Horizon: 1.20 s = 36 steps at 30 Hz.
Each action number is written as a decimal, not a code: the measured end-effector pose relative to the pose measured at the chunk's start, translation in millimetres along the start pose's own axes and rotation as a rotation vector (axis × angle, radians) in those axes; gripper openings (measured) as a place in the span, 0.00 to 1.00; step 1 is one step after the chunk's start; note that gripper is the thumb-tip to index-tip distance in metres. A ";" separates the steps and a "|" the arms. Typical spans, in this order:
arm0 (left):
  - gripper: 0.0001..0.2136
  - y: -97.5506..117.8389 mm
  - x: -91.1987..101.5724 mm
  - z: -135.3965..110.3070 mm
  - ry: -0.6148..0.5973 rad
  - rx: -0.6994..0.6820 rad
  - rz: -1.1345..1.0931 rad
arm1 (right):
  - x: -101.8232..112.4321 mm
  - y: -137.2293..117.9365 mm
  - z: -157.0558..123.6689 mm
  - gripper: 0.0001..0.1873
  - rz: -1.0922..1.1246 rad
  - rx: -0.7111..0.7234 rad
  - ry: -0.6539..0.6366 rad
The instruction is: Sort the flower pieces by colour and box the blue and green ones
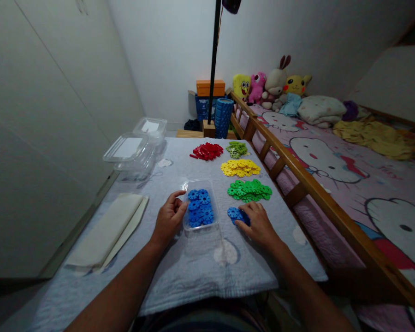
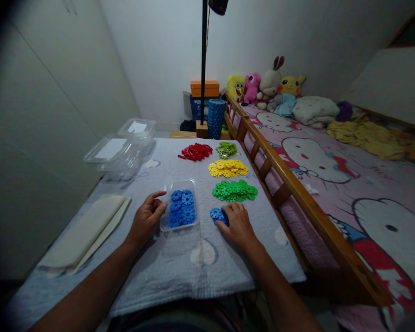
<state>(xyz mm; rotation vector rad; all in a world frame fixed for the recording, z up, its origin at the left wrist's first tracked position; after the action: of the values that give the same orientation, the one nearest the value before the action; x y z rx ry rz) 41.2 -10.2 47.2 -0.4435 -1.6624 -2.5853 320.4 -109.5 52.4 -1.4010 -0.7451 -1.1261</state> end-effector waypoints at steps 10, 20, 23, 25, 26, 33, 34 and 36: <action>0.19 0.1 0.3 0.3 -0.001 0.004 -0.022 | -4.4 -26.5 10.6 0.08 -0.045 0.038 -0.013; 0.20 5.1 -0.7 0.0 0.008 0.015 -0.038 | 17.2 -39.6 28.6 0.11 0.136 0.086 0.065; 0.20 5.9 -0.1 0.2 0.013 0.025 -0.039 | 31.6 -62.0 41.3 0.09 0.249 0.121 0.107; 0.20 5.5 0.3 0.2 0.017 0.024 -0.041 | 34.9 -79.5 49.9 0.06 0.268 0.138 0.108; 0.20 5.1 0.4 0.2 0.017 0.021 -0.042 | 34.0 -88.2 54.3 0.05 0.260 0.151 0.097; 0.20 2.0 -0.3 -0.5 0.008 0.014 -0.036 | 5.4 -121.9 85.8 0.02 0.057 0.170 0.011; 0.20 1.6 -0.5 -0.6 0.007 0.018 -0.037 | 1.9 -123.3 88.2 0.02 0.027 0.165 0.014; 0.20 1.0 -0.6 -0.8 0.009 0.022 -0.042 | -2.4 -124.1 90.0 0.04 -0.011 0.163 0.022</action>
<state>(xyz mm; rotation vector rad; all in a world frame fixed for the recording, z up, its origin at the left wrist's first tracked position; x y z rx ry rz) 41.9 -11.4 47.6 -0.3999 -1.7143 -2.5918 225.2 -1.0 103.9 -1.2470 -0.8110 -1.0634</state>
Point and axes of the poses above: each hand's wrist, its own z-axis towards the middle knuckle, its own x-axis out of the back of the hand, y = z × x, the point moved 5 cm from there along z, towards the middle knuckle, and after that the axes turned 14 degrees about -x, right-handed, at the moved point
